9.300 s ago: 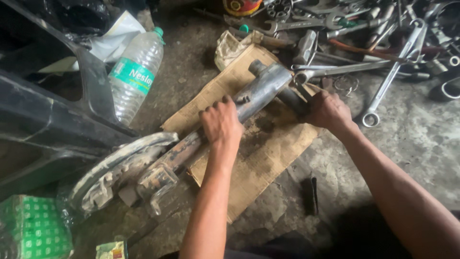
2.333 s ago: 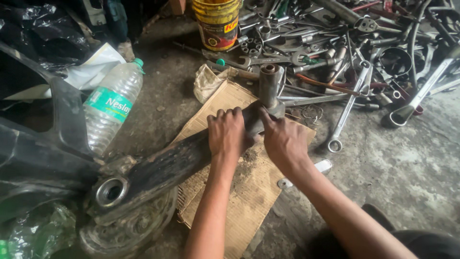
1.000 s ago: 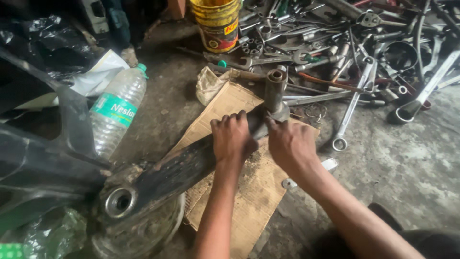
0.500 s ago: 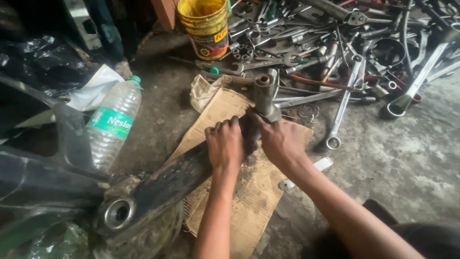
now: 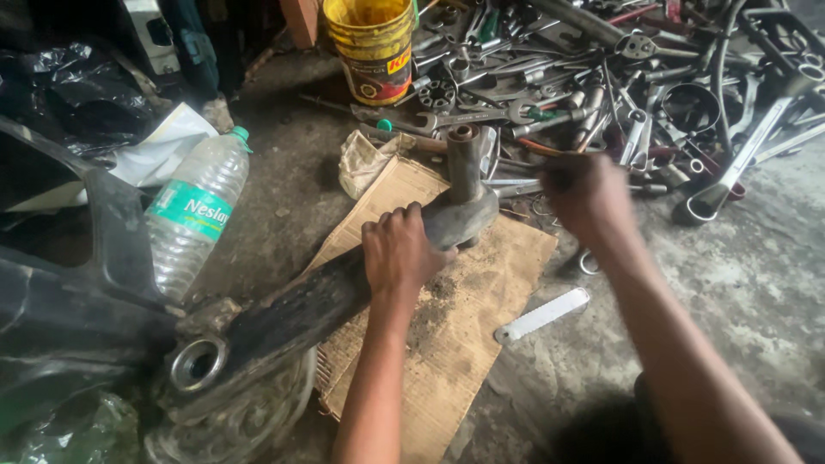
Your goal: The person cleans and scrapes dirt from a metal vehicle swingarm using a small metal scraper while another person holds the part.
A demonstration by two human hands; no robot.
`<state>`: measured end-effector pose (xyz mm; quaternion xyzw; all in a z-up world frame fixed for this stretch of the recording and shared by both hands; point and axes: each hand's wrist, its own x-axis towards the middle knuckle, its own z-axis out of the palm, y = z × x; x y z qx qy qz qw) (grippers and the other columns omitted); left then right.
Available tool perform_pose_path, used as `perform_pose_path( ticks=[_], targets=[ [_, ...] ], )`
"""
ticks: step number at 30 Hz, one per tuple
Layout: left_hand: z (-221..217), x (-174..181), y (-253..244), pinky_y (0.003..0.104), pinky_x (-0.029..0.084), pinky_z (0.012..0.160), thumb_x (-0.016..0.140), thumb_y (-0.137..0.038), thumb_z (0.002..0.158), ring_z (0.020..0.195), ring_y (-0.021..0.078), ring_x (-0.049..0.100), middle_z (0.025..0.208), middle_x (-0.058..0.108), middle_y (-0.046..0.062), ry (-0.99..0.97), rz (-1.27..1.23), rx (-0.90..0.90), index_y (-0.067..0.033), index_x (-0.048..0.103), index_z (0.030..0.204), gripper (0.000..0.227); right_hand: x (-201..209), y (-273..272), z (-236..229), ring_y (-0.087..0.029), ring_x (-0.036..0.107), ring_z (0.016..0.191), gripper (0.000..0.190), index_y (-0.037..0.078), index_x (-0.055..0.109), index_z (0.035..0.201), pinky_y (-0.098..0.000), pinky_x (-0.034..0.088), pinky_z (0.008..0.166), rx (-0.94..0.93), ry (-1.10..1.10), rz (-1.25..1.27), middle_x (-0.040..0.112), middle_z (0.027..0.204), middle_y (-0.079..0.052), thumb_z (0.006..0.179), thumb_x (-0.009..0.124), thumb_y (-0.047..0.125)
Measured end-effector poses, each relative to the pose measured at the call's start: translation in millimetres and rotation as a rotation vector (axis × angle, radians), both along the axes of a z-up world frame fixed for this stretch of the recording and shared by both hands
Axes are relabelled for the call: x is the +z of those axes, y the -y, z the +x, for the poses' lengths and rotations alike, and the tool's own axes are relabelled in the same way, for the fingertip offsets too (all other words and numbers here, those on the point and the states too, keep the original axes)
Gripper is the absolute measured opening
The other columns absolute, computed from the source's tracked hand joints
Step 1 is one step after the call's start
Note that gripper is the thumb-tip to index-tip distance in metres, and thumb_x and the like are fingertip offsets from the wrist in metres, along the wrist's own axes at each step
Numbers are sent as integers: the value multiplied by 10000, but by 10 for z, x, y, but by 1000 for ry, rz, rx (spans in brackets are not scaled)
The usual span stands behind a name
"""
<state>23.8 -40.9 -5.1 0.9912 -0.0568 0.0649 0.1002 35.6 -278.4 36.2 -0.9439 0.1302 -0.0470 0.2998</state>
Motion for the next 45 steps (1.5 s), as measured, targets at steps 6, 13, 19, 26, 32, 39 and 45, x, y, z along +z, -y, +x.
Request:
perform_pose_path(
  ticks=[6, 13, 19, 26, 32, 39, 45],
  targets=[
    [17, -142, -46, 436, 507, 897, 914, -536, 641, 893, 241, 715, 982, 748, 119, -7, -6, -22, -64, 679, 1105, 703, -323, -423, -22, -142, 741, 691, 287, 183, 638, 1259, -278, 579, 538, -32, 173, 588, 791, 970, -52, 973, 614, 195],
    [12, -78, -31, 472, 495, 919, 943, -516, 605, 932, 255, 702, 1005, 738, 128, -5, -39, -28, -54, 665, 1113, 741, -283, -445, -49, -141, 761, 675, 197, 62, 751, 1085, -266, 582, 561, -84, 22, 414, 803, 886, -71, 982, 678, 214],
    [37, -141, -21, 469, 495, 947, 931, -496, 664, 906, 237, 708, 997, 742, 124, -27, -44, -28, -50, 659, 1146, 711, -387, -464, 13, -137, 749, 582, 200, 20, 737, 1057, -303, 609, 503, 18, -40, 347, 797, 838, -96, 943, 690, 177],
    [-150, -248, 98, 493, 488, 944, 912, -310, 717, 936, 217, 712, 956, 757, 93, 258, 112, -44, -60, 677, 1153, 555, -386, -419, 58, -121, 643, 515, 195, 32, 761, 1078, -285, 512, 454, -60, -29, 441, 774, 784, -91, 950, 696, 163],
    [-125, -2, 54, 466, 475, 909, 935, -381, 653, 954, 256, 697, 969, 743, 117, 7, -63, -31, -105, 681, 1141, 616, -554, -369, -94, -72, 531, 475, 178, 31, 778, 1042, -250, 407, 405, 8, -42, 687, 761, 728, -91, 931, 719, 158],
    [-147, -69, 88, 482, 455, 921, 929, -392, 629, 977, 275, 688, 969, 738, 108, 90, -20, -35, -101, 677, 1158, 654, -527, -405, 109, -83, 537, 435, 201, 84, 764, 1072, -273, 409, 377, -134, 42, 528, 713, 671, -51, 899, 755, 185],
    [-220, -98, 116, 509, 424, 952, 934, -414, 579, 1001, 292, 675, 992, 732, 131, 195, -14, -64, -73, 649, 1223, 782, -448, -513, -50, -106, 515, 425, 221, 24, 759, 1042, -281, 398, 375, -202, 5, 531, 726, 664, -52, 910, 733, 199]
  ],
)
